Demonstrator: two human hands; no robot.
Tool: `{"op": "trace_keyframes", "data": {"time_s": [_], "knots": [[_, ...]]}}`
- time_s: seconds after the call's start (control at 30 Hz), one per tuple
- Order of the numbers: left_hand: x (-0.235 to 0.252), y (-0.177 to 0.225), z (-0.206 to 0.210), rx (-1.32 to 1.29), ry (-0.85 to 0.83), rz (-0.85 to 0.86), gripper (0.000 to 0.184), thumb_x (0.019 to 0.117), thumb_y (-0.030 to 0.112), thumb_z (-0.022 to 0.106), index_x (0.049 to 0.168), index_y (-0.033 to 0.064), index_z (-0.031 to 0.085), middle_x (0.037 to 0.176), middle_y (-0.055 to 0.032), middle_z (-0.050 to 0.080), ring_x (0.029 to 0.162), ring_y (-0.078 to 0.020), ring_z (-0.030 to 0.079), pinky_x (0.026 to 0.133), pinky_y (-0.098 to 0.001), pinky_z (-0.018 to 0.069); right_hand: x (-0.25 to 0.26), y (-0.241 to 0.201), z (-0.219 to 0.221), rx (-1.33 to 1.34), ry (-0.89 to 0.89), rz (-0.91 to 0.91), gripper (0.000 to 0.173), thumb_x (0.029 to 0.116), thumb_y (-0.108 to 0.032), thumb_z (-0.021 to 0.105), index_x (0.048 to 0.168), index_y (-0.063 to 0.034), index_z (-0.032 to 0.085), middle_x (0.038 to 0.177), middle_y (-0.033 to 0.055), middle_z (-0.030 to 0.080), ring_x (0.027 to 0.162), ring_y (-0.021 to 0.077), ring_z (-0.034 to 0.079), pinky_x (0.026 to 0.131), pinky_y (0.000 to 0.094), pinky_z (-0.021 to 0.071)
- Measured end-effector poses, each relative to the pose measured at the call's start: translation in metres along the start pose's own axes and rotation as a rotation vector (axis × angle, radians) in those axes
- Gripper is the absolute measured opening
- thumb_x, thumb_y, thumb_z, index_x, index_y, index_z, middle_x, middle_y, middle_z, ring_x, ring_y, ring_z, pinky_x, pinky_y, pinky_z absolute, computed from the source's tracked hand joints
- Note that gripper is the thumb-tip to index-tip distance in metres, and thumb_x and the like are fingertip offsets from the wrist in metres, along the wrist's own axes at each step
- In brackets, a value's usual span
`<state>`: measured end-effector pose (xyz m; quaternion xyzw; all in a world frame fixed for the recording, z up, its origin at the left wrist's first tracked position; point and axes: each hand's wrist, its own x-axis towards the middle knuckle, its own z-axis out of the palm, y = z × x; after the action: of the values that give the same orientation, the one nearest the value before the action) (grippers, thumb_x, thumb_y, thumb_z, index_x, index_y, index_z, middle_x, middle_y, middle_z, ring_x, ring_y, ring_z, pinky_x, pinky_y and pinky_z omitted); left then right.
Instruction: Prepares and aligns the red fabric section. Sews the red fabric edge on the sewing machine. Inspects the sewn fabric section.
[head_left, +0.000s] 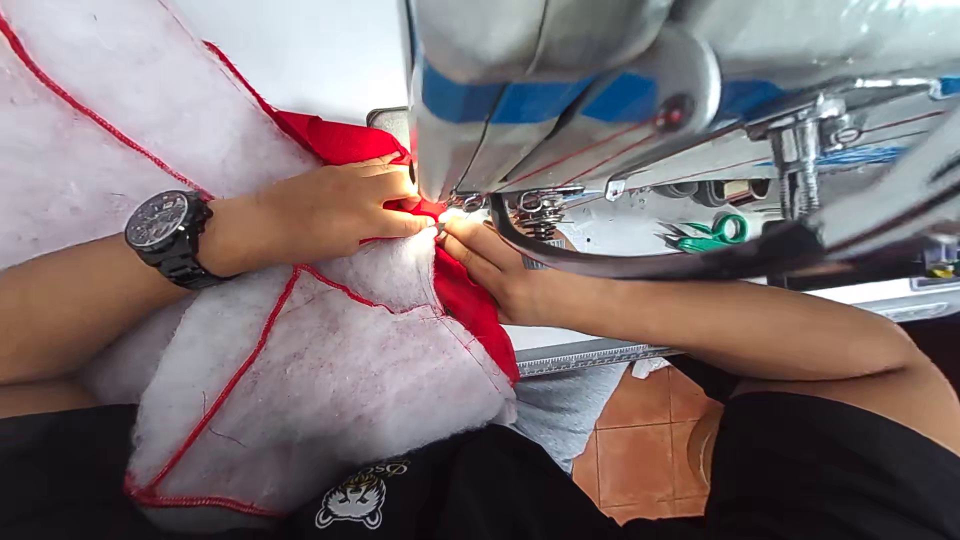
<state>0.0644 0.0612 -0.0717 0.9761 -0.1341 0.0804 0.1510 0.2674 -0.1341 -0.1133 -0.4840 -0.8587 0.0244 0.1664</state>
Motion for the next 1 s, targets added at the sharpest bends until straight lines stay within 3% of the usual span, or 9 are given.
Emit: {"op": "trace_keyframes", "data": {"time_s": [0.2, 0.33, 0.43, 0.53, 0.63, 0.73, 0.77, 1.0], "knots": [[0.001, 0.001, -0.002, -0.035, 0.003, -0.04, 0.033, 0.0898, 0.0, 0.051, 0.107, 0.0084, 0.078, 0.094, -0.0117, 0.067, 0.099, -0.0285, 0.067, 0.099, -0.0437, 0.0513, 0.003, 0.005, 0.001, 0.008, 0.019, 0.018, 0.041, 0.0936, -0.028, 0.05, 0.119, -0.003, 0.069, 0.12, 0.0166, 0.071, 0.103, 0.0309, 0.069, 0.077, 0.043, 0.0521], [-0.004, -0.004, 0.006, 0.026, 0.054, 0.075, 0.032, 0.0941, 0.003, 0.051, 0.105, 0.0122, 0.08, 0.104, -0.009, 0.072, 0.107, -0.0301, 0.066, 0.105, -0.0509, 0.0452, 0.002, 0.008, -0.001, 0.058, 0.007, 0.014, 0.039, 0.0949, -0.028, 0.05, 0.12, -0.005, 0.07, 0.122, 0.0154, 0.071, 0.104, 0.0308, 0.068, 0.078, 0.0431, 0.0524], [-0.005, -0.006, 0.013, 0.082, 0.119, 0.183, 0.029, 0.097, 0.002, 0.051, 0.1, 0.0104, 0.079, 0.111, -0.0045, 0.074, 0.107, -0.0226, 0.065, 0.097, -0.0413, 0.045, -0.002, 0.015, -0.004, 0.154, 0.106, 0.083, 0.03, 0.1003, -0.024, 0.051, 0.107, -0.0086, 0.076, 0.106, 0.0102, 0.074, 0.095, 0.0261, 0.069, 0.074, 0.0412, 0.0535], [-0.005, -0.006, 0.015, 0.057, 0.137, 0.211, 0.028, 0.0959, -0.001, 0.051, 0.1, 0.006, 0.079, 0.111, -0.0065, 0.076, 0.109, -0.0212, 0.068, 0.096, -0.0356, 0.0491, -0.004, 0.021, -0.012, 0.137, 0.247, 0.193, 0.023, 0.0953, -0.019, 0.056, 0.09, -0.0057, 0.074, 0.086, 0.009, 0.073, 0.083, 0.0225, 0.071, 0.07, 0.0374, 0.0553], [-0.005, -0.006, 0.016, 0.055, 0.139, 0.205, 0.029, 0.0973, 0.0, 0.051, 0.104, 0.0048, 0.078, 0.112, -0.0068, 0.075, 0.109, -0.0204, 0.067, 0.095, -0.0333, 0.0487, -0.002, 0.025, -0.009, 0.116, 0.225, 0.194, 0.024, 0.0948, -0.021, 0.056, 0.092, -0.0077, 0.075, 0.081, 0.0082, 0.07, 0.078, 0.0229, 0.069, 0.067, 0.0383, 0.0522], [-0.005, -0.006, 0.016, 0.056, 0.147, 0.192, 0.029, 0.0982, 0.002, 0.051, 0.109, 0.0054, 0.078, 0.113, -0.0064, 0.075, 0.11, -0.0193, 0.068, 0.098, -0.0313, 0.0499, -0.002, 0.026, -0.002, 0.135, 0.116, 0.101, 0.03, 0.0981, -0.023, 0.053, 0.112, -0.0137, 0.078, 0.097, 0.0091, 0.073, 0.094, 0.0253, 0.07, 0.081, 0.0419, 0.0547], [-0.005, -0.006, 0.017, 0.058, 0.143, 0.189, 0.029, 0.0984, 0.002, 0.052, 0.109, 0.0056, 0.078, 0.113, -0.0064, 0.075, 0.11, -0.0194, 0.068, 0.098, -0.0312, 0.0501, -0.002, 0.026, -0.001, 0.132, 0.106, 0.082, 0.03, 0.099, -0.023, 0.053, 0.113, -0.0148, 0.078, 0.098, 0.0091, 0.073, 0.095, 0.0256, 0.069, 0.083, 0.0421, 0.054], [-0.004, -0.002, 0.011, 0.037, 0.091, 0.145, 0.03, 0.0974, 0.002, 0.051, 0.108, 0.0072, 0.079, 0.114, -0.0072, 0.074, 0.111, -0.0205, 0.068, 0.095, -0.0307, 0.0529, -0.002, 0.024, -0.002, 0.14, 0.109, 0.081, 0.029, 0.0977, -0.02, 0.053, 0.11, -0.0134, 0.078, 0.096, 0.0068, 0.073, 0.092, 0.0237, 0.068, 0.08, 0.0406, 0.0522]]}}
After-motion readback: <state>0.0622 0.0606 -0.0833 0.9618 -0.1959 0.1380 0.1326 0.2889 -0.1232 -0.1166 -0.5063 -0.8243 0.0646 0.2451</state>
